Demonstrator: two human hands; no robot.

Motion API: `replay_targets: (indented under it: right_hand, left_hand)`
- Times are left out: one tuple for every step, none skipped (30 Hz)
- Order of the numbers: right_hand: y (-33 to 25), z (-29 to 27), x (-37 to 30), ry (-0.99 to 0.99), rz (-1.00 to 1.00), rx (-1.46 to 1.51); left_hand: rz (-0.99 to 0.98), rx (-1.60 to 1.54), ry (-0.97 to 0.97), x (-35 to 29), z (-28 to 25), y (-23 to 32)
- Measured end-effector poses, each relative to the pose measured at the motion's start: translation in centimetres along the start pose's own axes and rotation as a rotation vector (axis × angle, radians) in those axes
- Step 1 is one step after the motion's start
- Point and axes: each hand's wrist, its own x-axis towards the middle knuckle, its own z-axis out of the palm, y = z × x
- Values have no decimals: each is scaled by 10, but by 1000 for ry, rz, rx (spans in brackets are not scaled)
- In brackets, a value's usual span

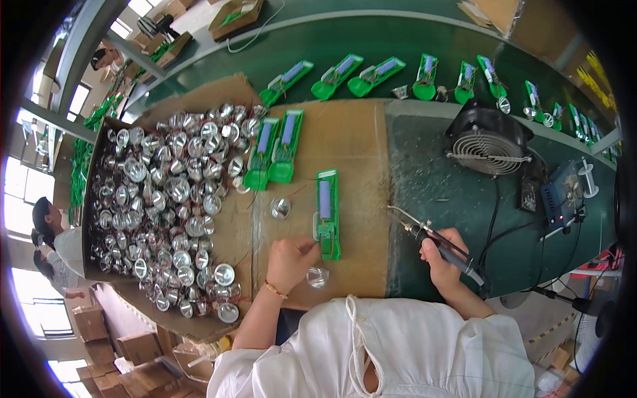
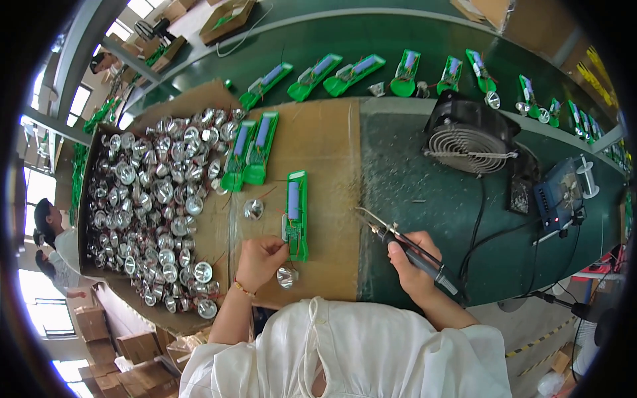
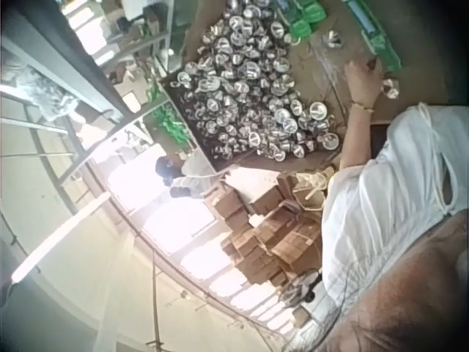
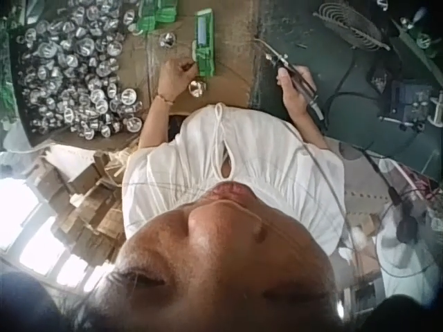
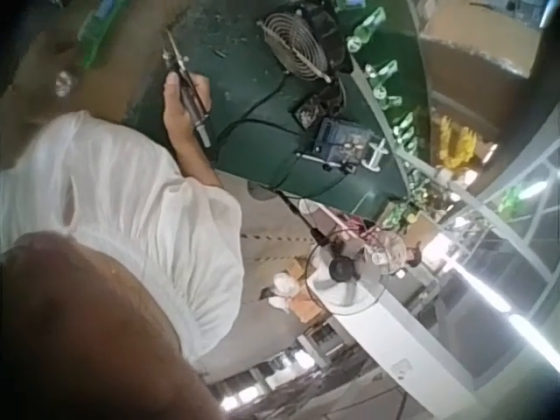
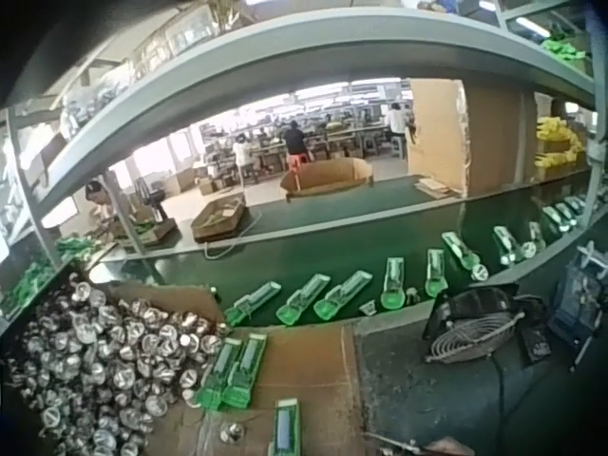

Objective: Soldering wires to a small circuit board inside a green plastic housing.

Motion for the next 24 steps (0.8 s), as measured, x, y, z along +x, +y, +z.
replay_targets:
  right_hand:
    - [6,-5,1,-4,1,-41]
    - [9,-6,4,8,19,-13]
    - [10,-7,6,29,39,5]
    - [12,-8,6,48,59,10]
    - [13,-7,8,59,76,-4]
    - [14,-4,9,62,125,27]
    - [10,-1,8,59,160,52]
    - [14,-1,6,80,155,50]
    - [15,0,5,118,215,111]
    - [22,1,3,114,225,126]
    - [37,-1,1,123,208,127]
    - [34,2,1,124,254,195]
    - [29,5,3,144,261,231]
    - [29,4,3,111,220,160]
    - [27,2,4,81,197,87]
    - [10,0,5,122,314,96]
    - [10,-2,9,124,295,104]
    - [11,-2,7,130,287,111]
    - [15,-3,8,147,286,121]
    - [14,-2,8,149,298,126]
    - [10,-2,9,143,299,103]
    - [6,-2,11,126,297,78]
    - [3,-1,11,119,278,94]
    - [7,-1,12,117,281,91]
  left_hand:
    - [22,28,28,10,-2,19]
    - [58,25,39,26,1,28]
    - [101,16,48,45,3,40]
    - [185,143,12,70,3,57]
    - [274,138,19,98,7,75]
    - [355,143,36,122,11,92]
    - [368,192,46,145,10,111]
    - [391,235,45,172,16,130]
    - [432,246,77,200,26,142]
    - [475,264,122,232,36,151]
    - [409,376,102,263,50,167]
    - [424,438,116,291,60,173]
    - [379,352,110,316,67,177]
    - [346,346,129,337,75,184]
    - [328,308,138,349,79,188]
    - [365,248,187,352,83,192]
    - [399,185,235,354,84,193]
    - [480,183,338,348,81,196]
    - [556,210,378,347,77,196]
    - [621,244,422,346,68,187]
    - [659,384,367,347,61,176]
    - [662,370,217,349,57,160]
    - [661,352,70,348,55,144]
    - [678,427,-112,342,53,141]
